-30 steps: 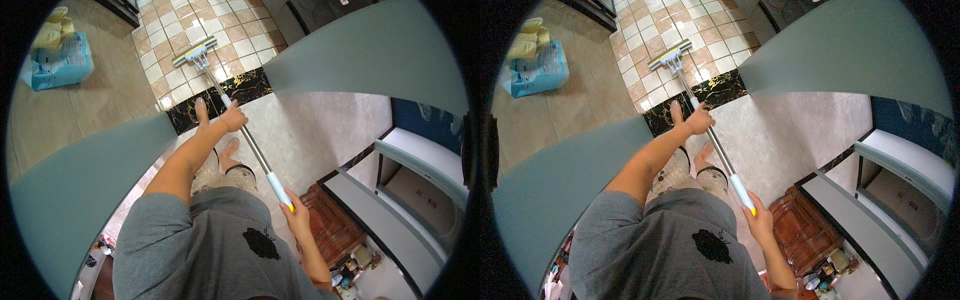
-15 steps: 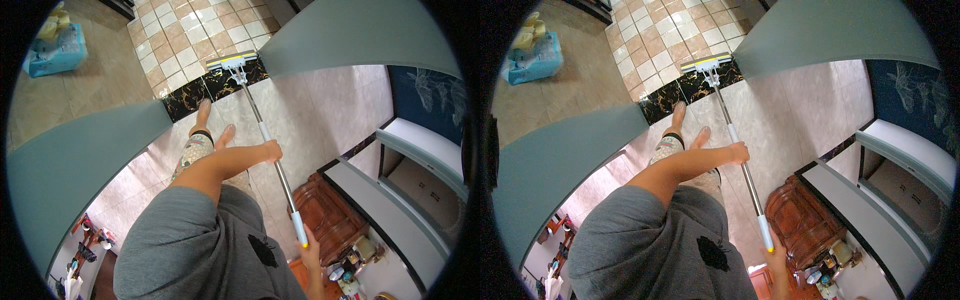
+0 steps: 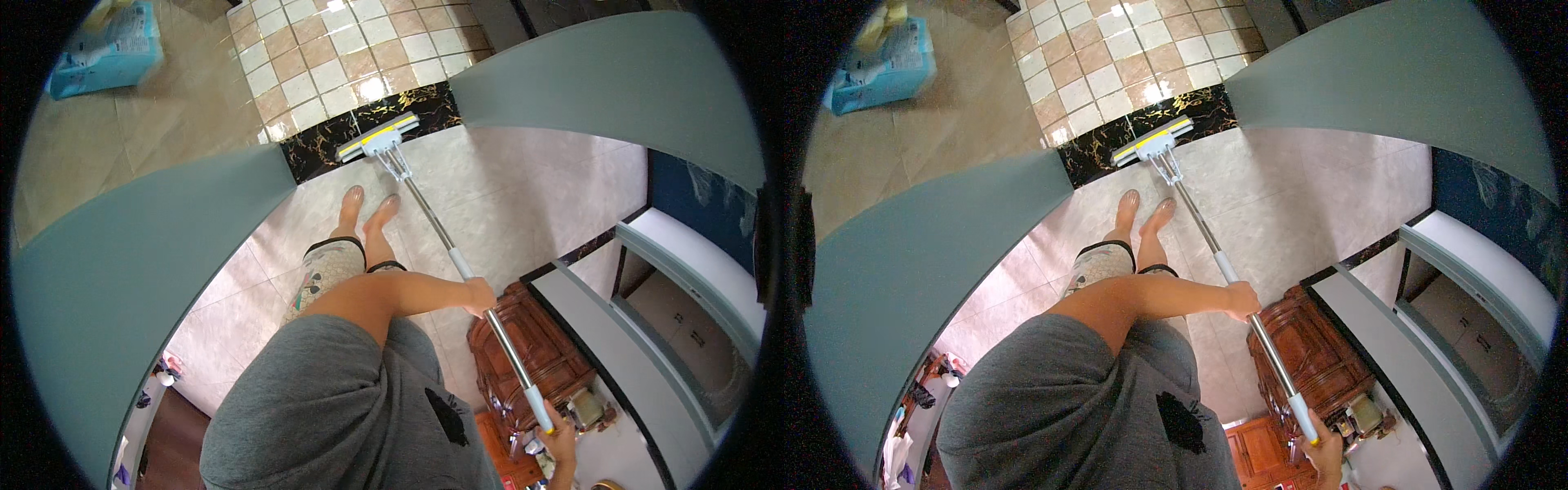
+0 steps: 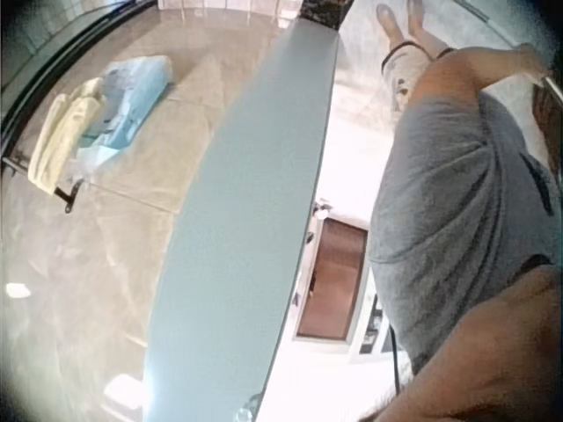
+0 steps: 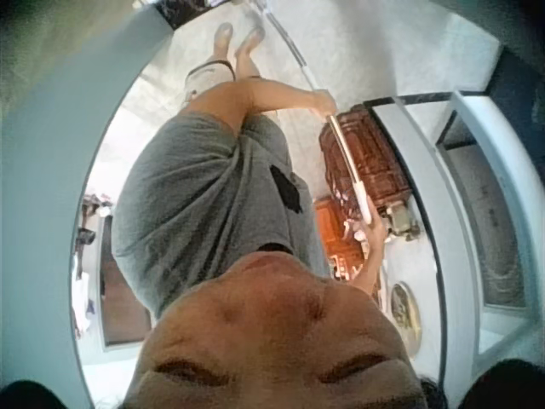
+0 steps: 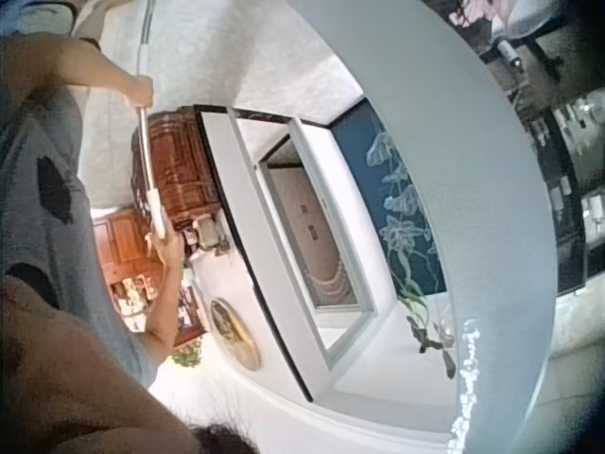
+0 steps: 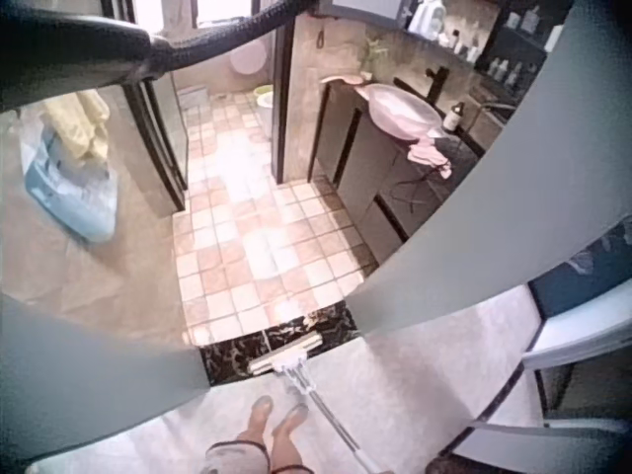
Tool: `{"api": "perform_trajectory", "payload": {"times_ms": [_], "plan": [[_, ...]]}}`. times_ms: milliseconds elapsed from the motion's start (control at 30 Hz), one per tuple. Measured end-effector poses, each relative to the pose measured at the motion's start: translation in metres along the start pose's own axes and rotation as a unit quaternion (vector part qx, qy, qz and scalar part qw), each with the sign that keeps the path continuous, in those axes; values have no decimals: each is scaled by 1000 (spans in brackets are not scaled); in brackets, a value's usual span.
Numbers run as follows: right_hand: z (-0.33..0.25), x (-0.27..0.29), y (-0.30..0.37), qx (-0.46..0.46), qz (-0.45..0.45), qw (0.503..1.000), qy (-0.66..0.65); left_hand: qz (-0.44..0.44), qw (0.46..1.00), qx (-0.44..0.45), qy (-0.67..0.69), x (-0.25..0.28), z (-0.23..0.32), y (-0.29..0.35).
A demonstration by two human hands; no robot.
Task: The person mops a tiled bathroom floor using a flat mop. They move the mop back and forth across the tiles, navigating around a toilet, a green bucket, and a pink basin. The person dips the mop into a blue bucket to wet it and continues cleaning the floor area.
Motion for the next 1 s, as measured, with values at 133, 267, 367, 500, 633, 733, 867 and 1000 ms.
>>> {"api": "perform_trajectory", "payload": {"times_ms": [133, 267, 367, 500, 633, 733, 867, 1000], "plan": [[-1, 14, -22, -57, -45, 996, 46, 53, 998, 22, 19, -1, -11, 25], [-28, 2, -52, 63, 2, 997, 50, 57, 994, 87, 11, -6, -42, 42], [-12, -28, -71, 91, 1, 994, 57, 31, 991, 127, -7, -19, -59, 55], [6, -84, -103, 113, -3, 992, 57, 78, 984, 148, -61, -52, -88, 84], [14, -132, -128, 199, 0, 977, 80, 53, 964, 243, -97, -93, -119, 100], [33, -152, -122, 211, 32, 964, 160, 74, 961, 243, -105, -109, -112, 94], [81, -156, -101, 194, 38, 960, 200, 108, 968, 212, -82, -148, -87, 55], [124, -154, -82, 185, 38, 961, 204, 78, 968, 204, -121, -159, -44, 27]]}}
Point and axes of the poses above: each hand's wrist, its own y-axis away from the middle knuckle, its own x-axis out of the back of the hand, z = x × y, the point moved 3 cm from there along -y, towards the middle knuckle, and after that the axes turned 6 degrees about -z, right-handed, at the moved point
